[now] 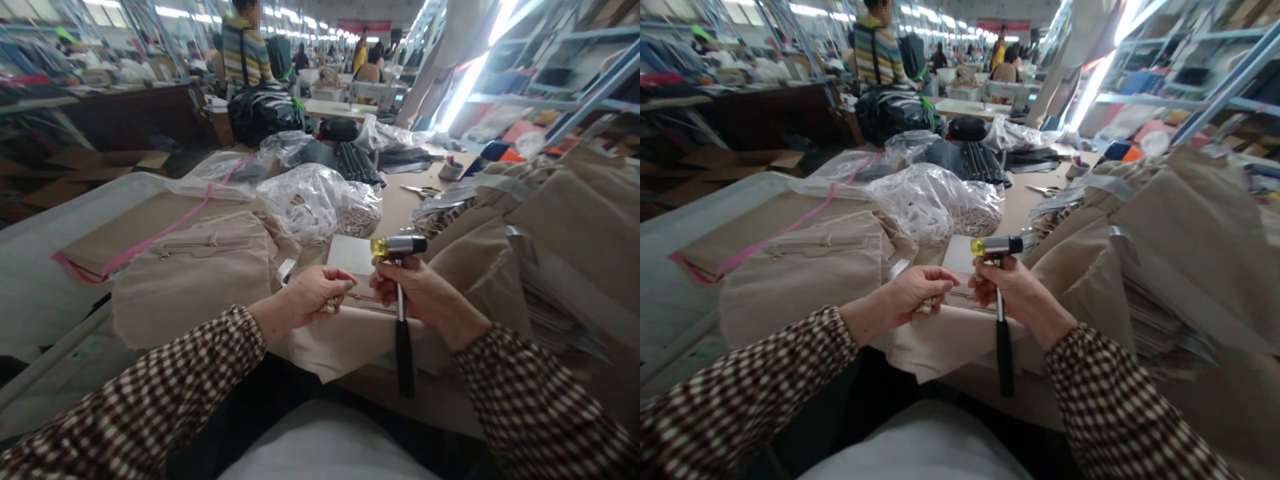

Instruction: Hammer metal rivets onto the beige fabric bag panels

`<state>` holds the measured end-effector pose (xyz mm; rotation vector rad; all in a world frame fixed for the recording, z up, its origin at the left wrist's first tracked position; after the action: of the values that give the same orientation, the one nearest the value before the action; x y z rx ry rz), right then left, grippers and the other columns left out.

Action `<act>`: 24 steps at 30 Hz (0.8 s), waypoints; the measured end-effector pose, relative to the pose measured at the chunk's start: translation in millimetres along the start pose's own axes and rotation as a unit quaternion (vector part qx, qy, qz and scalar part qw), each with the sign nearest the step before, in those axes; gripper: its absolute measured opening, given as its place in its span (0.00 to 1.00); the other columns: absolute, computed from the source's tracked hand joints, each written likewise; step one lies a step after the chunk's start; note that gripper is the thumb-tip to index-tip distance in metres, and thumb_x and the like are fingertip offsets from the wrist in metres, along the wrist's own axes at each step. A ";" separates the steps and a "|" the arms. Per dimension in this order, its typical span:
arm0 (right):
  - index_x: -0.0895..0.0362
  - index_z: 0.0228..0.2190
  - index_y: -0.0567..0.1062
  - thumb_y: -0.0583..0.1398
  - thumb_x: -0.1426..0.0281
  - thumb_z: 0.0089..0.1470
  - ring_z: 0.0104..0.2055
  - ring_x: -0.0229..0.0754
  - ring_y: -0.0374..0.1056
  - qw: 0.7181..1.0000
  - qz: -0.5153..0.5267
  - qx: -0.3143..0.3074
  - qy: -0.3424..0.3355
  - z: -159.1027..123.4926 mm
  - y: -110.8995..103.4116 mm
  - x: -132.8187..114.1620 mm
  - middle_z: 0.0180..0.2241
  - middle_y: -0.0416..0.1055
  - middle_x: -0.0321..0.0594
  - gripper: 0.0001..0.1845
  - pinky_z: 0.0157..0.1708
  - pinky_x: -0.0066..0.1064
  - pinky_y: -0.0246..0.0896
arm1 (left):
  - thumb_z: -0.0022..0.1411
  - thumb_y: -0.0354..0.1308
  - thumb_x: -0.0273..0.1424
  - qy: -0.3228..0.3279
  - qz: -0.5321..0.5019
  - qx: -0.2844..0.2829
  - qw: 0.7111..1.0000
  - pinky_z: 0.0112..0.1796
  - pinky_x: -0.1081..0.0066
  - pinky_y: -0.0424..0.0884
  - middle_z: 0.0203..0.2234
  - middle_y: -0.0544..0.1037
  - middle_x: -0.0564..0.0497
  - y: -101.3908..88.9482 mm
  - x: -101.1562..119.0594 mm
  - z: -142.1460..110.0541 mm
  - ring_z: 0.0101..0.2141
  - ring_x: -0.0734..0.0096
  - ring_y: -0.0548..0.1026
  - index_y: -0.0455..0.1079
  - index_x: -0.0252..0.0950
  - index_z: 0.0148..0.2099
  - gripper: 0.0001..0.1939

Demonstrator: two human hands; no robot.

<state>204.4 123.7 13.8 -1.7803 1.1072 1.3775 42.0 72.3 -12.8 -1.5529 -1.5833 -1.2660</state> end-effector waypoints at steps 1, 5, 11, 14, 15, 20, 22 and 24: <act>0.57 0.28 0.68 0.67 0.59 0.39 0.17 0.32 0.62 0.999 -0.044 -0.012 0.002 2.4 -3.7 0.2 0.20 0.69 0.33 0.18 0.15 0.22 0.55 | 0.55 0.65 0.36 0.007 0.017 0.023 1.000 0.13 0.82 0.49 0.15 0.65 0.58 -2.5 1.5 4.7 0.13 0.81 0.60 0.69 0.33 0.39 0.14; 0.58 0.22 0.68 0.65 0.59 0.41 0.13 0.28 0.52 0.981 -0.185 -0.057 -0.013 14.0 -9.0 18.6 0.14 0.63 0.30 0.17 0.12 0.22 0.44 | 0.54 0.65 0.36 0.022 0.075 -0.010 0.997 0.12 0.80 0.48 0.14 0.62 0.59 -0.1 -0.2 24.5 0.12 0.82 0.56 0.70 0.33 0.36 0.12; 0.57 0.20 0.68 0.62 0.59 0.45 0.14 0.30 0.52 0.970 -0.239 -0.038 0.001 29.8 -13.5 49.8 0.12 0.60 0.30 0.16 0.14 0.24 0.45 | 0.50 0.66 0.45 -0.010 0.140 -0.043 0.989 0.13 0.80 0.49 0.14 0.62 0.60 2.6 -18.2 44.8 0.12 0.83 0.56 0.69 0.34 0.32 0.18; 0.56 0.19 0.67 0.62 0.60 0.47 0.13 0.31 0.52 0.970 -0.243 -0.022 0.000 34.6 -17.1 53.9 0.11 0.60 0.30 0.15 0.14 0.24 0.46 | 0.51 0.64 0.46 -0.018 0.152 -0.049 0.987 0.13 0.79 0.49 0.15 0.62 0.59 2.5 -19.5 48.3 0.13 0.82 0.56 0.68 0.34 0.31 0.19; 0.56 0.19 0.66 0.61 0.61 0.47 0.13 0.31 0.53 0.970 -0.245 -0.013 -0.002 36.0 -18.4 54.8 0.11 0.60 0.30 0.15 0.14 0.24 0.46 | 0.52 0.64 0.45 -0.019 0.156 -0.052 0.986 0.13 0.79 0.50 0.15 0.62 0.59 3.0 -18.1 48.2 0.13 0.82 0.56 0.68 0.34 0.31 0.18; 0.57 0.23 0.69 0.62 0.61 0.48 0.12 0.31 0.53 0.972 -0.235 -0.013 0.012 42.8 -19.2 61.9 0.11 0.60 0.29 0.13 0.12 0.24 0.46 | 0.53 0.63 0.36 -0.025 0.249 -0.012 0.968 0.15 0.78 0.53 0.14 0.62 0.58 2.4 -8.0 49.3 0.14 0.80 0.58 0.68 0.34 0.26 0.11; 0.59 0.25 0.71 0.63 0.59 0.47 0.11 0.30 0.51 0.972 -0.229 -0.036 0.024 44.2 -17.2 64.8 0.11 0.58 0.27 0.14 0.11 0.23 0.44 | 0.52 0.63 0.36 -0.006 0.299 0.002 0.954 0.15 0.77 0.52 0.13 0.61 0.57 0.7 -6.8 53.9 0.14 0.79 0.57 0.68 0.33 0.24 0.13; 0.59 0.26 0.72 0.65 0.60 0.45 0.11 0.30 0.52 0.971 -0.233 -0.036 0.043 44.6 -16.6 67.2 0.12 0.59 0.27 0.14 0.10 0.22 0.44 | 0.53 0.62 0.35 0.001 0.336 0.003 0.942 0.15 0.77 0.51 0.13 0.61 0.57 -1.4 -9.0 59.7 0.13 0.79 0.57 0.67 0.33 0.23 0.13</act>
<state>206.4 153.3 -63.0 -2.0074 0.6246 1.0723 54.5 122.5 -44.0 -1.8578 -0.9079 -0.8676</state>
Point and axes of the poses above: each hand's wrist, its own z-axis towards the middle knuckle, its own y-axis out of the palm, x = y × z, the point moved 3 cm from there along z, towards the middle knuckle
